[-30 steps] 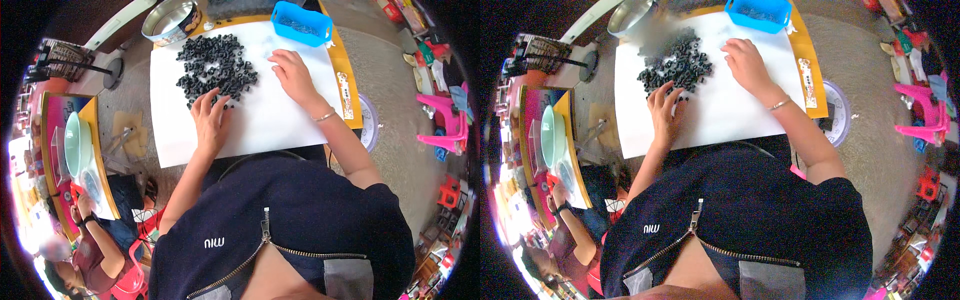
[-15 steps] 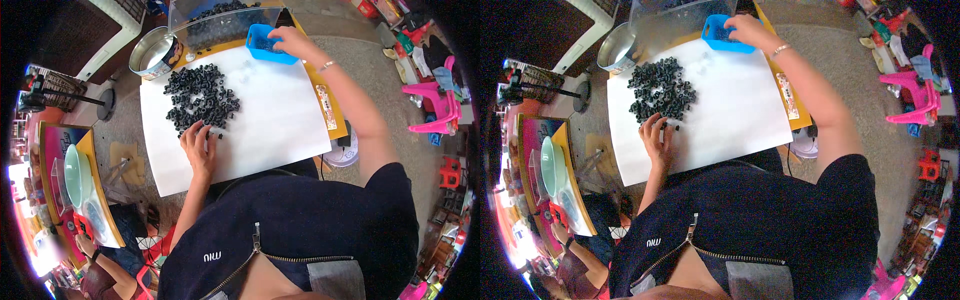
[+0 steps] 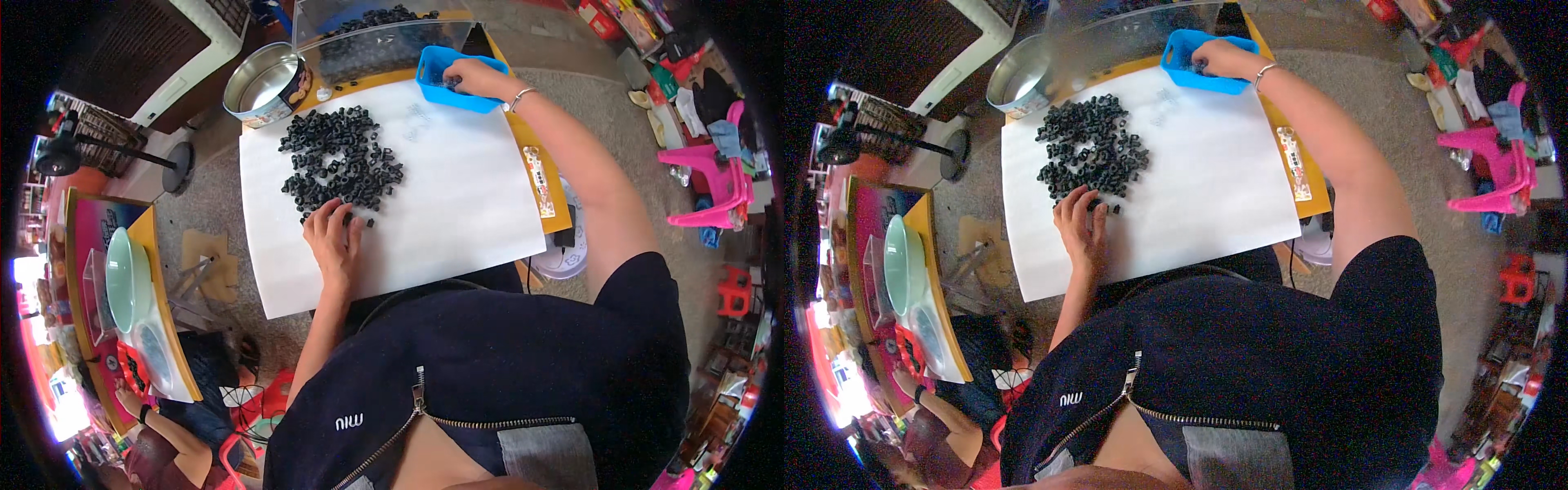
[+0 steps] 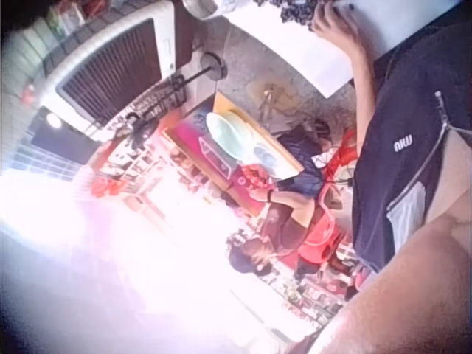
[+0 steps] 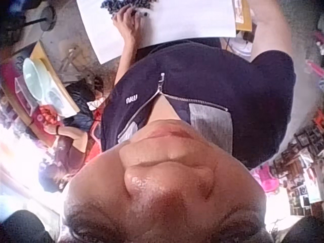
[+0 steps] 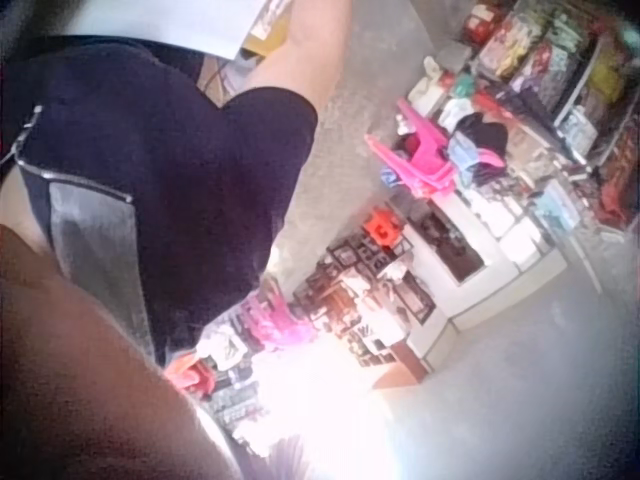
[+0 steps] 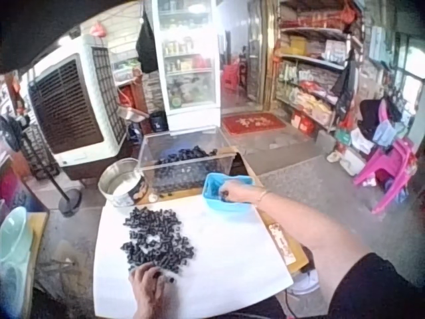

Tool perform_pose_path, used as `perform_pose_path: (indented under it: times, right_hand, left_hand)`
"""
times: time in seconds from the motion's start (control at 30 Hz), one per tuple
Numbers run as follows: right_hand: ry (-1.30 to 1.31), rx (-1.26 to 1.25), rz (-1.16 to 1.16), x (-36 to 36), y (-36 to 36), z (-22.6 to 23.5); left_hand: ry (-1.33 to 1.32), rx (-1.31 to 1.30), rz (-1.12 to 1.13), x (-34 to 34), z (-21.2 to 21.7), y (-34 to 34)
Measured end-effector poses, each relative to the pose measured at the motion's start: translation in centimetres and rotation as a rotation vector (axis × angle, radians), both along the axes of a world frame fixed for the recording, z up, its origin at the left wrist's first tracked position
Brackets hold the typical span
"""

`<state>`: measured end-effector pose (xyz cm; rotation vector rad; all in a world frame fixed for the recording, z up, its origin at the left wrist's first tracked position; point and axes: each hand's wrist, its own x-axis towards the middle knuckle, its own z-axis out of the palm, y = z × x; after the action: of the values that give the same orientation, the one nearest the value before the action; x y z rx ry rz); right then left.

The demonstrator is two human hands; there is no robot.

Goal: Assembling or sorting small black rubber gaskets at a white table.

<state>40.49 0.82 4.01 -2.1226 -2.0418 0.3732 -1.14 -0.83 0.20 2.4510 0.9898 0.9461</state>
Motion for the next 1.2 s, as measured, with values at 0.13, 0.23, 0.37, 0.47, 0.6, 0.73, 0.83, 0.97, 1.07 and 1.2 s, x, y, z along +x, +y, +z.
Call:
perform_pose_path:
  times: [0.13,0.23,0.37,0.47,0.6,0.73,0.83,0.97,1.07,1.2]
  right_hand:
    - [0.161,0.097,-0.069,0.2,-0.7,1.0]
    - [0.322,0.078,-0.188,-0.5,-1.0,3.3]
    - [0.444,0.102,-0.155,-3.3,-1.8,6.3]
    - [0.543,0.091,-0.122,-6.7,-2.6,6.9]
    - [0.426,0.21,0.086,-10.6,-3.1,3.6]
    - [0.217,0.319,0.115,-12.3,-4.3,-1.4]
    - [0.01,0.53,0.149,-12.3,-5.5,-2.6]
    - [0.154,0.709,-0.039,-12.4,-8.8,-1.8]
    - [0.493,0.795,-0.452,-10.0,-13.5,-1.3]
    - [0.501,0.634,-0.923,-6.4,-20.3,-1.6]
  left_hand:
    - [-0.02,0.038,0.008,0.0,-0.1,0.1]
    - [-0.02,0.045,0.008,0.1,0.2,0.0]
    - [-0.034,0.038,0.001,0.0,0.3,0.0]
    - [-0.035,0.028,-0.006,-0.1,0.5,0.0]
    - [-0.022,0.056,0.005,-0.2,0.0,0.1]
    - [-0.026,0.047,0.002,0.0,0.3,-0.1]
    - [-0.008,0.047,-0.001,0.0,-0.3,0.3]
    - [-0.021,0.021,0.005,-0.1,-0.2,0.2]
    - [-0.073,0.069,0.041,0.2,1.1,-1.1]
    - [-0.052,-0.076,-0.394,3.3,3.3,-4.8]
